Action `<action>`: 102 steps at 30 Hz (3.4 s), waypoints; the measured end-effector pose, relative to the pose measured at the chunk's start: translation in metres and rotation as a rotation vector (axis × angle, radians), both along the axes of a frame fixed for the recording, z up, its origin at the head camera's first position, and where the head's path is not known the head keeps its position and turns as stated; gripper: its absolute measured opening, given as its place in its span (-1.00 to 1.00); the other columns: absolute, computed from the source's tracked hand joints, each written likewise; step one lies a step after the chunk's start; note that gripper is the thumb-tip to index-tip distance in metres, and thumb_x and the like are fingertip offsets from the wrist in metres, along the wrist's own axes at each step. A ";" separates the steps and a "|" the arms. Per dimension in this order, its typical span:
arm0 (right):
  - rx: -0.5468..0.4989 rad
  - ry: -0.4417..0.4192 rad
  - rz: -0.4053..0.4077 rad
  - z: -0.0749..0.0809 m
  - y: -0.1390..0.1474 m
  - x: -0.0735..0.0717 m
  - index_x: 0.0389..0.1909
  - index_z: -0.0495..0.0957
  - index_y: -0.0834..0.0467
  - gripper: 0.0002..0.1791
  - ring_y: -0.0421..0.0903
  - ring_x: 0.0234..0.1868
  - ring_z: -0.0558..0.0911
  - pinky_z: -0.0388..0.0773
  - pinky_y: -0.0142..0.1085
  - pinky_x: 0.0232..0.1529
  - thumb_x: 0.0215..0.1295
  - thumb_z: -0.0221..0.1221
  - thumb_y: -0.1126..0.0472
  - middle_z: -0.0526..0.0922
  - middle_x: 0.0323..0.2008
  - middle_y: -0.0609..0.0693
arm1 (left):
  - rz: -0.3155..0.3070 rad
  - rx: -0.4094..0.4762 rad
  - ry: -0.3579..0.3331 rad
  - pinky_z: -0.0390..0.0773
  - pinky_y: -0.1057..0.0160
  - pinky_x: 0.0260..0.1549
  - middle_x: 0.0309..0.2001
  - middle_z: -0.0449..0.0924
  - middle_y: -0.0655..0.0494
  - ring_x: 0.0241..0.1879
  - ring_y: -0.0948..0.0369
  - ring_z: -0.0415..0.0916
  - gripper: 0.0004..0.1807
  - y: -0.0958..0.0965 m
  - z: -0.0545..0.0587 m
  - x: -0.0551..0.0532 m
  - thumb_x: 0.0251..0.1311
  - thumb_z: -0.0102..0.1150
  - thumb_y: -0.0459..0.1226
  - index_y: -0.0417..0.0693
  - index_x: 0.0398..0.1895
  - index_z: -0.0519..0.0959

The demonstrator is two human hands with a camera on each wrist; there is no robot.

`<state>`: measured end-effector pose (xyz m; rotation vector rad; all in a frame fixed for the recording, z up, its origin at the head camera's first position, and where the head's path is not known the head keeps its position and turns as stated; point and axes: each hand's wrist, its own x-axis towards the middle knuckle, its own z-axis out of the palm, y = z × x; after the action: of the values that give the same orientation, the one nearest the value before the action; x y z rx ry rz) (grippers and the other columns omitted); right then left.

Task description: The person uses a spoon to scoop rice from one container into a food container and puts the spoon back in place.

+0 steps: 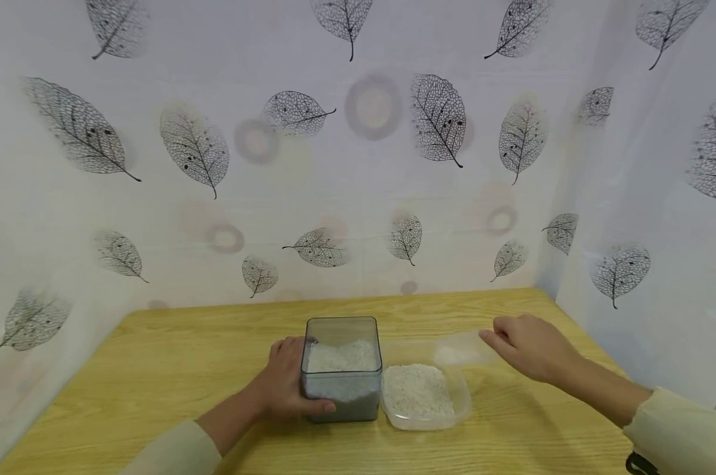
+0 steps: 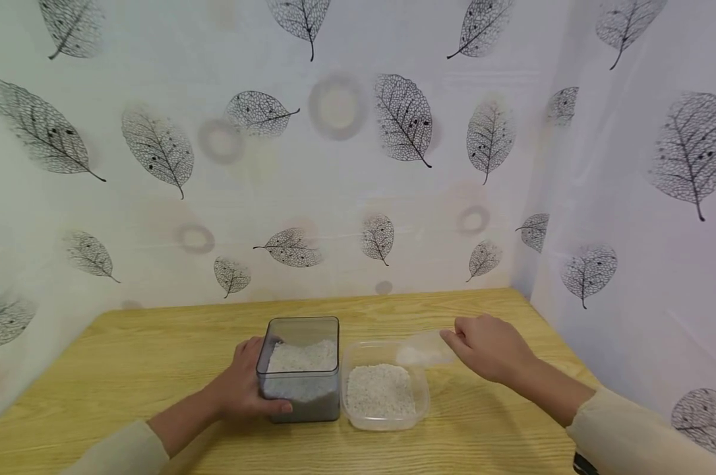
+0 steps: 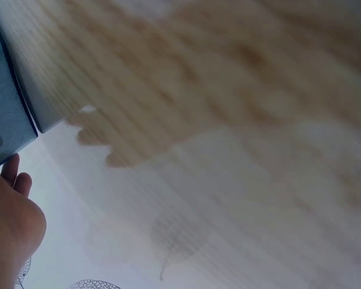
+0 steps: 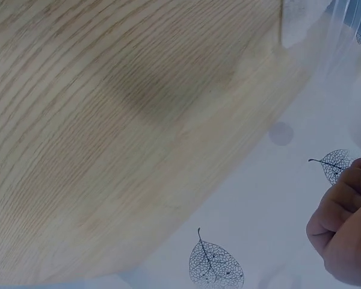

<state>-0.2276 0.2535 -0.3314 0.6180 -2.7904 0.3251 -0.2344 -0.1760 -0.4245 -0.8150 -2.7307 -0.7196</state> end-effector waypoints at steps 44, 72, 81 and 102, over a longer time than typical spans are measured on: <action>0.037 0.809 0.341 0.046 -0.096 -0.025 -0.54 0.40 0.10 -0.46 -0.21 -0.68 0.22 0.09 -0.40 -0.75 0.60 -0.24 -0.11 0.29 -0.65 -0.11 | -0.001 0.009 -0.007 0.16 -0.15 0.22 0.07 0.43 0.03 0.08 0.10 0.31 0.13 -0.001 0.000 0.000 -0.26 0.38 0.41 -0.18 0.25 0.30; 0.213 0.713 0.335 0.019 -0.181 -0.026 -0.57 0.63 0.05 -0.71 -0.13 -0.54 0.39 0.39 -0.31 -0.63 0.21 0.38 -0.03 0.49 -0.52 -0.06 | 0.000 0.023 -0.043 0.15 -0.12 0.19 0.05 0.41 0.11 0.05 0.15 0.29 0.12 0.000 0.003 0.000 -0.26 0.37 0.42 -0.13 0.24 0.28; 0.197 0.594 0.407 0.011 -0.193 -0.023 -0.55 0.61 0.04 -0.73 -0.16 -0.47 0.37 0.33 -0.36 -0.51 0.27 0.34 0.00 0.50 -0.49 -0.10 | 0.010 0.012 -0.075 0.14 -0.12 0.21 0.08 0.40 0.08 0.07 0.14 0.28 0.14 0.001 0.005 0.001 -0.26 0.37 0.42 -0.13 0.27 0.26; 0.158 0.367 0.458 -0.001 -0.202 -0.031 -0.83 0.37 -0.03 -0.52 -0.19 -0.58 0.31 0.31 -0.33 -0.40 0.23 0.28 0.00 0.33 -0.71 -0.20 | -0.002 0.020 -0.056 0.11 -0.14 0.24 0.14 0.40 0.04 0.12 0.11 0.29 0.22 0.002 0.004 0.001 -0.27 0.36 0.44 -0.17 0.33 0.22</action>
<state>-0.2586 0.0516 -0.3325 1.2211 -2.3163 0.0640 -0.2331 -0.1737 -0.4201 -0.8055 -2.7674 -0.7799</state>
